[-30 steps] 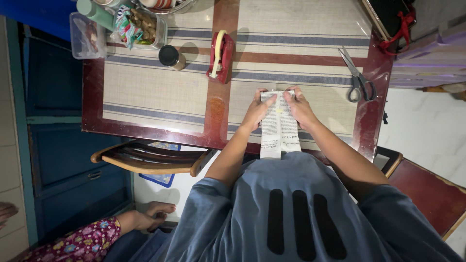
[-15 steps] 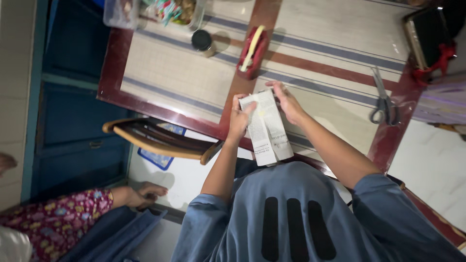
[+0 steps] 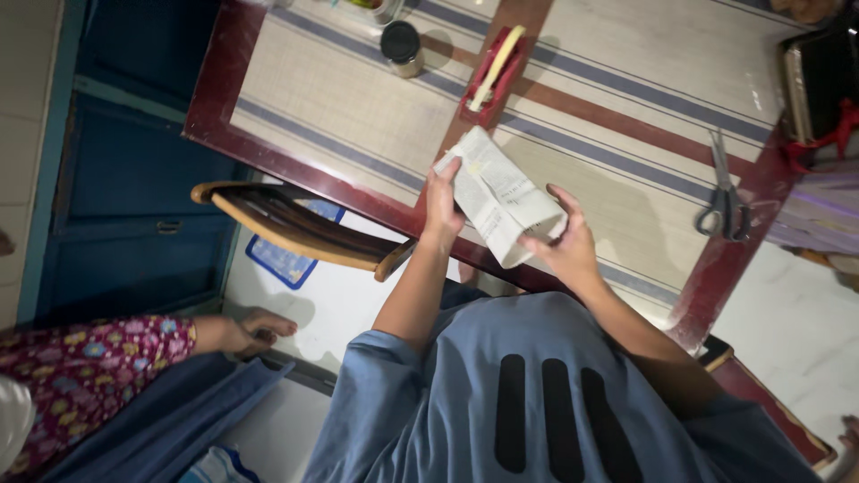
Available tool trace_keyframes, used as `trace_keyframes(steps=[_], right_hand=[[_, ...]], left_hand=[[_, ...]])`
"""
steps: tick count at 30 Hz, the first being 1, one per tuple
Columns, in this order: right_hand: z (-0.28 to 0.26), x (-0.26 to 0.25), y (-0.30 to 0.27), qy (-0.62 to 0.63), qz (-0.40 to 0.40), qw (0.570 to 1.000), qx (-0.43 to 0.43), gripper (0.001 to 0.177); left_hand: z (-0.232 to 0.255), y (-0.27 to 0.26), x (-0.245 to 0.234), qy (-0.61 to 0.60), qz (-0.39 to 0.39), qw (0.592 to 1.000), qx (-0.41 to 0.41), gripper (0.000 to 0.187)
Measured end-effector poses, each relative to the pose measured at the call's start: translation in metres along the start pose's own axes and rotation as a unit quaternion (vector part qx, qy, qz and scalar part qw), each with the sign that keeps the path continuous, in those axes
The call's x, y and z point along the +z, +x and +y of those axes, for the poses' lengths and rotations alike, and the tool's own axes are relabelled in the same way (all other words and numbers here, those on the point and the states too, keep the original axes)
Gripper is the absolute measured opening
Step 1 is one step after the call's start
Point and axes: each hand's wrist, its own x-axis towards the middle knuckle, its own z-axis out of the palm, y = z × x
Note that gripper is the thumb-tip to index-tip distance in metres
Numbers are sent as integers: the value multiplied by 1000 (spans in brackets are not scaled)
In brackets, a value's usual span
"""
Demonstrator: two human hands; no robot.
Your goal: The person wraps a small cardboard box using a newspaper sheet. They cut the paper with scissors, fold it around the box, and secure the folds with tape. The person then folds the ends and tapes them down to complete the wrapping.
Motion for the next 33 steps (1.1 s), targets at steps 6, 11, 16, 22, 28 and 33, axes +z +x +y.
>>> trace_keyframes(steps=[6, 11, 16, 22, 28, 33], right_hand=[[45, -8, 14, 100, 151, 984, -8, 14], [94, -25, 13, 438, 195, 875, 68, 29], [99, -27, -9, 250, 209, 944, 44, 20], [57, -76, -28, 23, -109, 992, -66, 61], [11, -119, -2, 177, -130, 973, -70, 66], [-28, -99, 38, -117, -9, 993, -12, 51]], left_hand=[[-30, -19, 39, 53, -29, 998, -11, 47], [-46, -32, 54, 103, -33, 994, 3, 58], [-54, -32, 58, 142, -96, 984, 41, 57], [-38, -34, 51, 204, -176, 954, 134, 52], [-32, -37, 49, 341, -256, 888, 174, 53], [-49, -45, 59, 369, -299, 865, 164, 51]])
